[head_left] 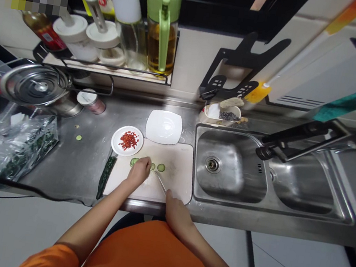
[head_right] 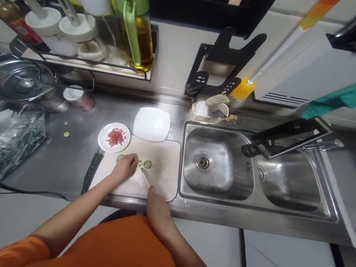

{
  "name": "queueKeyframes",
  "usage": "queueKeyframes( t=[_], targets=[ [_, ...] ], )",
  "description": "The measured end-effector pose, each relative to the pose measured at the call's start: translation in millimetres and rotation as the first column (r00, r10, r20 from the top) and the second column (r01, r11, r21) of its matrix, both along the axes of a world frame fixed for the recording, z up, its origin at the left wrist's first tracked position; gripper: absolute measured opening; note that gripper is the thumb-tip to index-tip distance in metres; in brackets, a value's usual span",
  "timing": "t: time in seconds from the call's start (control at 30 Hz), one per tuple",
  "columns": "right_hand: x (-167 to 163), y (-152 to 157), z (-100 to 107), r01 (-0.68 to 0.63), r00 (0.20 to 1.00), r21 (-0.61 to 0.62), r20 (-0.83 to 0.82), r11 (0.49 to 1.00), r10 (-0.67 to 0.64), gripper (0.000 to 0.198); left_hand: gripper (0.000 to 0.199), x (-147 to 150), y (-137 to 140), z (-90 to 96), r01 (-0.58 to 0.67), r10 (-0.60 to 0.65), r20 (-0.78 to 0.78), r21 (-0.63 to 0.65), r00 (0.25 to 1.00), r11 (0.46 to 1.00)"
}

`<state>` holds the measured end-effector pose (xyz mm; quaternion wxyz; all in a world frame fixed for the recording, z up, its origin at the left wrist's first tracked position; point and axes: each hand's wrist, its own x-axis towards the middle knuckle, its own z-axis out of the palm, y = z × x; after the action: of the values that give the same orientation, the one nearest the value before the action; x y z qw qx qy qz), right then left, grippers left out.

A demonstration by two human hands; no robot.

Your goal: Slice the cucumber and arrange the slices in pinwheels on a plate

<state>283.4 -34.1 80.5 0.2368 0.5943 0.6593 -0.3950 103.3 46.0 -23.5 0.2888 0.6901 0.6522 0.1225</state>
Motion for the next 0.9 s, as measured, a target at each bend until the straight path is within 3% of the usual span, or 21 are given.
queueKeyframes(
  t=[0.13,0.23,0.3,0.5,0.6,0.7,0.77,0.9],
  targets=[
    [1.1,2.1,2.0,0.003,1.0,-0.021,0.004,1.0,-0.003,0.049,0.011,-22.4,-2.6,11.2,-0.127,0.127,0.041,0.002,0.991,0.992],
    [0.6,4.1,3.9,0.004,1.0,-0.031,0.014,1.0,-0.004,0.049,0.011,-41.2,-1.5,16.1,-0.234,0.234,-0.028,0.004,0.972,0.972],
    [0.5,5.0,4.8,-0.001,1.0,-0.035,0.013,0.999,0.001,0.048,0.011,-49.5,-0.4,16.6,-0.237,0.237,-0.088,0.008,0.968,0.972],
    [2.3,5.7,5.9,-0.001,1.0,-0.042,0.002,0.999,0.001,0.046,0.021,-48.1,-4.2,17.7,-0.151,0.171,-0.18,0.118,0.969,0.981],
    [2.4,3.8,4.6,-0.004,1.0,-0.041,0.017,0.999,0.005,0.045,0.023,-34.3,-2.9,19.0,-0.093,0.108,-0.093,0.148,0.99,0.985],
    [2.2,1.0,1.6,-0.006,1.0,-0.022,0.028,1.0,0.007,0.045,0.022,-13.0,6.0,16.9,0.071,-0.077,0.061,0.093,0.995,0.993],
    [2.2,-0.6,-0.1,-0.011,0.999,-0.013,0.033,1.0,0.012,0.044,0.024,1.7,13.1,14.0,0.167,-0.167,0.082,0.016,0.982,0.986],
    [2.9,-2.5,-0.1,-0.014,0.999,-0.009,0.041,1.0,0.014,0.042,0.023,19.7,20.7,9.2,0.23,-0.224,0.066,-0.102,0.972,0.968]
  ],
)
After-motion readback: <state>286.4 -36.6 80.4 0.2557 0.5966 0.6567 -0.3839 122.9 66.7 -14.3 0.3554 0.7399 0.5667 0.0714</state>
